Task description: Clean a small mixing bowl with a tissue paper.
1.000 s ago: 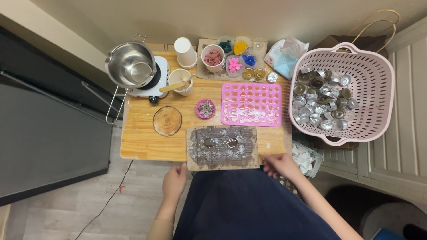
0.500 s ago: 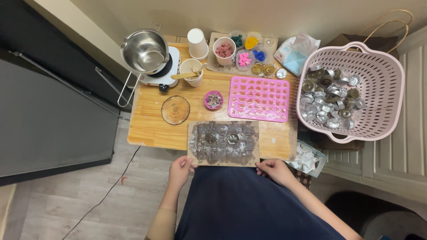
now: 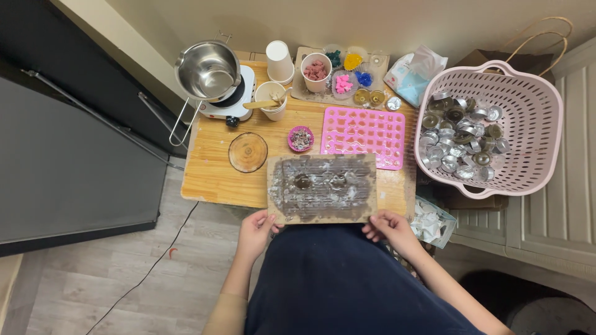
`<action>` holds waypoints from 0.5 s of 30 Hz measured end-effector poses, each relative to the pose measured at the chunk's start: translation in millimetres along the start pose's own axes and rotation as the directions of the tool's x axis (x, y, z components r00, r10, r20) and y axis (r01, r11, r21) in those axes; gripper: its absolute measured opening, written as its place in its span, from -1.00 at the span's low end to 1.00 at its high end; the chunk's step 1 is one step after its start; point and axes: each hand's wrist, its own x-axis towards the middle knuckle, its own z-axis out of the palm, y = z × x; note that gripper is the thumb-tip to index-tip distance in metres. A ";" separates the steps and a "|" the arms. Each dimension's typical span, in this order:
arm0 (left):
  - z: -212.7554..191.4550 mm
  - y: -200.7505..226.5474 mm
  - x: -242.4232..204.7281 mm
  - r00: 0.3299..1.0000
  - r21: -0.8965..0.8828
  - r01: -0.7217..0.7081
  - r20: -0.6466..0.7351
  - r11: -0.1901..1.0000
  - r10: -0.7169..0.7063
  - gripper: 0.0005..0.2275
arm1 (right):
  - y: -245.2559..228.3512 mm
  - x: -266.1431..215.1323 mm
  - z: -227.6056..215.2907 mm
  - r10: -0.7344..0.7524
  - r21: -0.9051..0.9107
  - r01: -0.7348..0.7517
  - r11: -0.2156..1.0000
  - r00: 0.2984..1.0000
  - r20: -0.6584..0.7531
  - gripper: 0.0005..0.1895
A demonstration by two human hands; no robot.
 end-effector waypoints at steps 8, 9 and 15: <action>49.3 51.0 33.0 0.984 -0.058 0.045 0.173 0.997 -0.034 -0.78 | -16.1 -21.7 -30.1 -0.090 0.421 0.135 0.897 0.988 -0.123 -0.62; 56.0 53.1 37.8 0.982 -0.071 0.067 0.179 0.995 -0.054 -0.74 | -13.8 -24.1 -36.5 -0.107 0.429 0.156 0.890 0.985 -0.136 -0.63; 91.7 65.3 56.5 0.982 -0.208 0.005 0.184 0.978 0.034 -0.66 | -69.5 -39.9 -73.9 -0.069 0.249 0.102 0.963 0.988 -0.138 -0.61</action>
